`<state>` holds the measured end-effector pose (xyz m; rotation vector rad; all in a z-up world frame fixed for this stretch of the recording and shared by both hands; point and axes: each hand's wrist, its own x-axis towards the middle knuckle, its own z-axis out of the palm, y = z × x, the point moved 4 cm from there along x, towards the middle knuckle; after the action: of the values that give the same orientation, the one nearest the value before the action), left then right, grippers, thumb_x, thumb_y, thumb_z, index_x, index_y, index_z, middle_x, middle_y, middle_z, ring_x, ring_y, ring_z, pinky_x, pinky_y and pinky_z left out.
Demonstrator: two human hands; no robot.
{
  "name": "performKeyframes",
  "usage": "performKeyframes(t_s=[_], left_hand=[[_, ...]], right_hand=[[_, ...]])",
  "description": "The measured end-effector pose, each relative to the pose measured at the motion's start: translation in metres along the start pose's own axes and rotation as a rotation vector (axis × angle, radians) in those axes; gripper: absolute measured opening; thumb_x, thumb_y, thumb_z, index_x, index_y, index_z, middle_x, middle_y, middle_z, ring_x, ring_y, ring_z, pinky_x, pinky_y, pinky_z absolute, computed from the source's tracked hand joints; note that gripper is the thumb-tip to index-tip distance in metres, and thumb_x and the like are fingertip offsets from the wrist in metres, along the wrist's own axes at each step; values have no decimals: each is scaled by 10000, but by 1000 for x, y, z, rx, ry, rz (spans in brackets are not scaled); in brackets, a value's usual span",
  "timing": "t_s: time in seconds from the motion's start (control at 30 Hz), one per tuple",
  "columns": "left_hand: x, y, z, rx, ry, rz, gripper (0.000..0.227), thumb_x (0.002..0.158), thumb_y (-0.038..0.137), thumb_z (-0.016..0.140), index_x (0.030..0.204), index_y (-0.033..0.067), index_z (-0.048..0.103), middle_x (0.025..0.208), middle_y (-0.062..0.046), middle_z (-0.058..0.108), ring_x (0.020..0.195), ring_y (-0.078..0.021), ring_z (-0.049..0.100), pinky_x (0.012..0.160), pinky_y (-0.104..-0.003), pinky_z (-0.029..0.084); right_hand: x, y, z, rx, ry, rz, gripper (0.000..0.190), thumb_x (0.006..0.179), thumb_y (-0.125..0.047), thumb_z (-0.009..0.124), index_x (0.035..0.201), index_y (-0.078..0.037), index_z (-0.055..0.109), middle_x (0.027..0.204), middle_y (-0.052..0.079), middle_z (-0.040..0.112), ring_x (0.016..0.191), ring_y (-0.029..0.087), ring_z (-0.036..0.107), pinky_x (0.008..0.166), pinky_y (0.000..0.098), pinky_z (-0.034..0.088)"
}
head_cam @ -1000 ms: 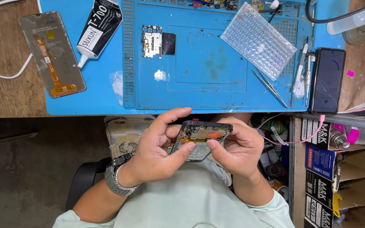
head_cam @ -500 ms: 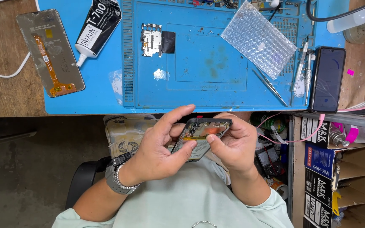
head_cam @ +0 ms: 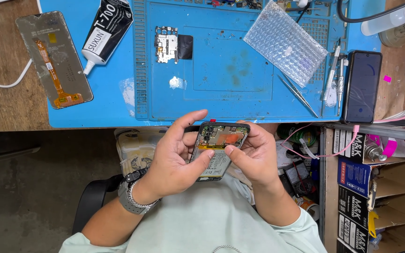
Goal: The person removes the back cover of a smartphone to access the internal components. They then place the device on a piece of bubble wrap and use a screwdriver to remove screws from the internal metal shielding.
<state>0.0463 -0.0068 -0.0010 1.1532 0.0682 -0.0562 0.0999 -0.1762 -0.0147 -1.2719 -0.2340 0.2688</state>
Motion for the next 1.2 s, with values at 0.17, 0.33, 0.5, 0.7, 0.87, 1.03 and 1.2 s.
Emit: performKeyframes(t_s=[0.17, 0.33, 0.5, 0.7, 0.87, 1.03, 1.2], left_hand=[[-2, -2, 2, 25, -7, 17, 703, 868, -32, 678, 1517, 54, 422, 1046, -190, 775, 889, -174, 738, 752, -321, 648], [-4, -2, 4, 23, -13, 44, 690, 872, -23, 680, 1512, 44, 432, 1066, -193, 777, 925, -187, 741, 790, -325, 645], [-6, -1, 5, 68, -29, 72, 698, 862, -28, 688, 1510, 41, 438, 1073, -199, 783, 938, -189, 748, 804, -333, 644], [-2, 2, 6, 60, -40, 67, 717, 876, -22, 680, 1532, 47, 402, 1045, -205, 782, 867, -175, 729, 742, -318, 642], [1, 1, 7, -45, -16, 5, 723, 871, -30, 671, 1530, 43, 383, 1050, -202, 778, 881, -183, 744, 743, -326, 651], [0, -5, 6, -105, -10, -31, 730, 862, -35, 673, 1525, 39, 376, 1057, -212, 771, 883, -198, 757, 725, -328, 659], [-1, -9, 3, -49, -11, -11, 716, 864, -30, 672, 1517, 27, 385, 1046, -227, 772, 878, -182, 746, 705, -292, 654]], right_hand=[[-3, 6, -7, -27, 15, -32, 162, 763, 50, 767, 845, 71, 628, 784, 170, 602, 715, 164, 583, 639, 259, 516], [-4, -2, -2, -40, 37, -59, 147, 728, 54, 753, 809, 72, 632, 749, 176, 605, 693, 182, 589, 632, 263, 506], [-6, -12, 2, -69, 57, -80, 146, 715, 38, 753, 792, 67, 633, 736, 174, 599, 674, 167, 567, 621, 260, 499], [-7, 0, -4, -20, 60, -69, 151, 720, 43, 757, 809, 78, 641, 756, 182, 614, 700, 177, 581, 626, 258, 492], [-3, -19, 13, -2, 71, -46, 176, 749, 15, 754, 872, 82, 648, 768, 147, 623, 724, 131, 588, 654, 238, 514], [-3, -19, 11, 0, 88, -16, 202, 766, -11, 753, 912, 86, 652, 761, 118, 625, 730, 90, 571, 655, 207, 509], [-3, -10, 3, -15, 78, -32, 164, 758, 31, 750, 880, 81, 653, 749, 140, 627, 696, 115, 568, 624, 226, 515]])
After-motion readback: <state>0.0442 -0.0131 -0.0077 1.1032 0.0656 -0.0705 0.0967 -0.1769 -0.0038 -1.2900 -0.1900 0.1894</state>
